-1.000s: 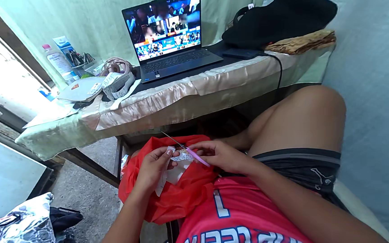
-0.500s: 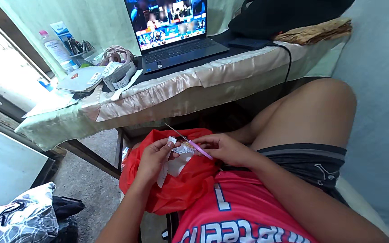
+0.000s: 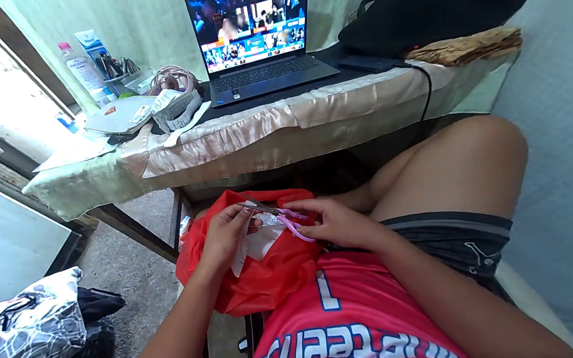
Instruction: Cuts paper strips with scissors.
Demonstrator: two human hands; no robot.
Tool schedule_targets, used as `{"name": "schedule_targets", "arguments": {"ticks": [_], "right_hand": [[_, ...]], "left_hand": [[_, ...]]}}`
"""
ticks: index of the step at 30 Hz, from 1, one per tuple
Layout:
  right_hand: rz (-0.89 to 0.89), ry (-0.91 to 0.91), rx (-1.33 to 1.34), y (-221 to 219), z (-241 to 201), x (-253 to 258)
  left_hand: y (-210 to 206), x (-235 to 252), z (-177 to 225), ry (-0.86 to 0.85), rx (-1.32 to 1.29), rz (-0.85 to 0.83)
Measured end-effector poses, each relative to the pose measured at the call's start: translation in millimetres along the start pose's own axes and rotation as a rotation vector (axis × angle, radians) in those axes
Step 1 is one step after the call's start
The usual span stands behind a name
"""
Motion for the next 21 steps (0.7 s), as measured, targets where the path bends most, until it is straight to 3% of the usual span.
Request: {"name": "schedule_targets", "arguments": {"ticks": [21], "right_hand": [[0.035,-0.029,-0.100,4.8,-1.0,-1.4]], "left_hand": [[-1.5,0.0,-0.1,0.012,0.027,-0.042]]}}
Point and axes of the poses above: each hand's wrist, its own x-axis towards the middle knuckle, its own y-axis out of the back of the hand, z = x × y, the point moved 5 cm from there along x, towards the middle knuckle, and after that the axes turned 11 degrees about -z, right-handed, at the moved point
